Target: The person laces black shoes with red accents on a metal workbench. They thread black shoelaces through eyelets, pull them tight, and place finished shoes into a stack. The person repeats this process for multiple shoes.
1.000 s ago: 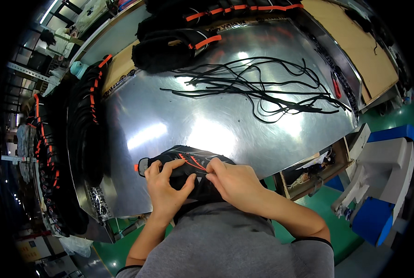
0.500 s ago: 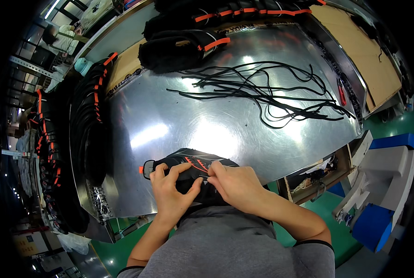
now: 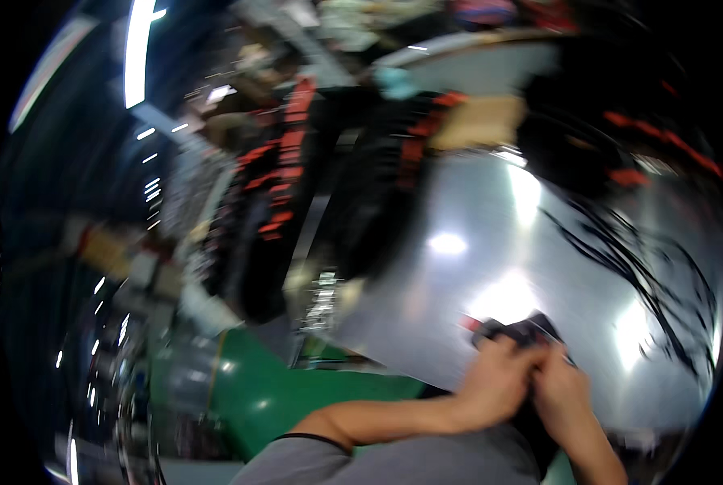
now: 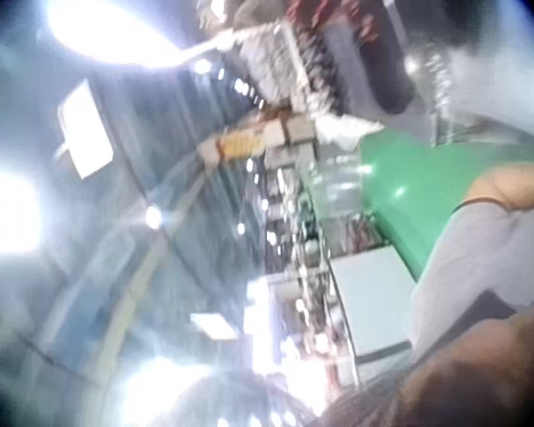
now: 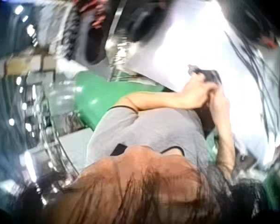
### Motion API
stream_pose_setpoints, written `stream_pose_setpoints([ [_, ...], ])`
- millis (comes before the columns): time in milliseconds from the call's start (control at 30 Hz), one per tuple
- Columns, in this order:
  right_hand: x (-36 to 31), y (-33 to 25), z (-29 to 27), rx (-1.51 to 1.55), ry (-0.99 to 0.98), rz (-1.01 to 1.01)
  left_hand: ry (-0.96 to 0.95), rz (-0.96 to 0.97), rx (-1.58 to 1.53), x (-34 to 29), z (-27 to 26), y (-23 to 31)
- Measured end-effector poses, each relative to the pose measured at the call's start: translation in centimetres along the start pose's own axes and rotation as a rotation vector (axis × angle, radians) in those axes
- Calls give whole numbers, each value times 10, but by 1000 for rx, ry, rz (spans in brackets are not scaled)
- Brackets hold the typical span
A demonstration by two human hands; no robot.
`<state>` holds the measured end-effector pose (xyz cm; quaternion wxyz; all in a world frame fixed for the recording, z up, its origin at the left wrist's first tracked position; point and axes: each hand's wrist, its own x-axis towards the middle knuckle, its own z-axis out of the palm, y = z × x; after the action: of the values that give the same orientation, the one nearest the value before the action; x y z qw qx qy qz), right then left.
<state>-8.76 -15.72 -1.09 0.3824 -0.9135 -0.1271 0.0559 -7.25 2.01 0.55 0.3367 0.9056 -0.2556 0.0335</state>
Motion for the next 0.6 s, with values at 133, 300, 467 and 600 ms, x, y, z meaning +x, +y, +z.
stream_pose_setpoints([
  [133, 7, -10, 13, -31, -40, -13, -47, -54, -68, -16, 2, 3],
  [300, 6, -21, -33, -141, -71, -34, -105, -237, -159, -5, -19, 0],
  [467, -20, -10, -57, 28, 323, 91, -24, -225, -236, 22, 0, -16],
  [600, -9, 19, 2, 28, 626, -55, 98, -147, -69, 31, 13, -15],
])
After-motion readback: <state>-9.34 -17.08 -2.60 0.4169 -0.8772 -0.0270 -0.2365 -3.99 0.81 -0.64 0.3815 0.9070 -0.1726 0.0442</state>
